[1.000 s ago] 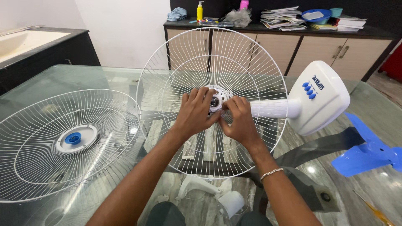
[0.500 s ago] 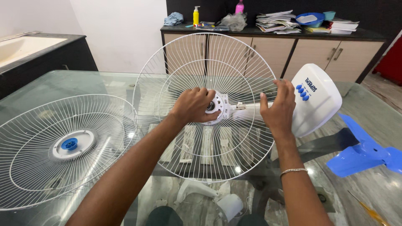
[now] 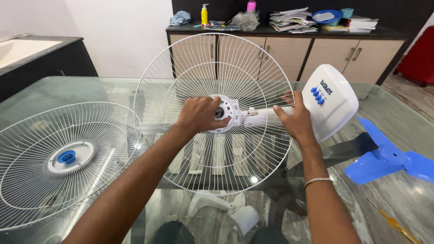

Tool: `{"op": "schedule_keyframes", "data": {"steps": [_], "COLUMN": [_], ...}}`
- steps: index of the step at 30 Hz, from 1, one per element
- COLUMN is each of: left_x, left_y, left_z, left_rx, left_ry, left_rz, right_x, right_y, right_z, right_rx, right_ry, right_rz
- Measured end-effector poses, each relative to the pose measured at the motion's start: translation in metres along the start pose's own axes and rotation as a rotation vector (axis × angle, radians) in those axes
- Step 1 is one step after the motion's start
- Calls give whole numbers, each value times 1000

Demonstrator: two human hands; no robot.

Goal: The person assembles a table fan by attaching the front wire cage to the fan head and securing it with a central nut. They use a screwdriver to tighten the nut and repeatedly adjust the cage to ensure it is properly aligned.

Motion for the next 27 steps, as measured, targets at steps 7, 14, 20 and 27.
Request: {"op": "schedule_keyframes", "data": {"steps": [7, 14, 20, 27], "left_x": [2, 3, 5, -1], "left_y": [2, 4, 1, 1], "left_z": [-4, -9, -9, -15], "left_rx": [-15, -34, -10, -17], "left_ry": [-54, -84, -109, -127], "left_rz": [-102, -145, -113, -126], "right_x": [5, 2, 0, -5], "right_y": [-21, -16, -12, 2], "right_z": [-1, -4, -11, -22], "right_rx": [72, 47, 95, 60], "right_ry": [-3, -50, -28, -31], "right_rz": [-34, -107, -166, -216]}}
Point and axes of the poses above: each hand's wrist, its own z-axis towards the middle knuckle, its own x-axis out of the palm, y = z × x, the point moved 9 cm from there along z, towards the middle knuckle, and after that the axes turned 5 degrees about z, right-handed, at the moved point
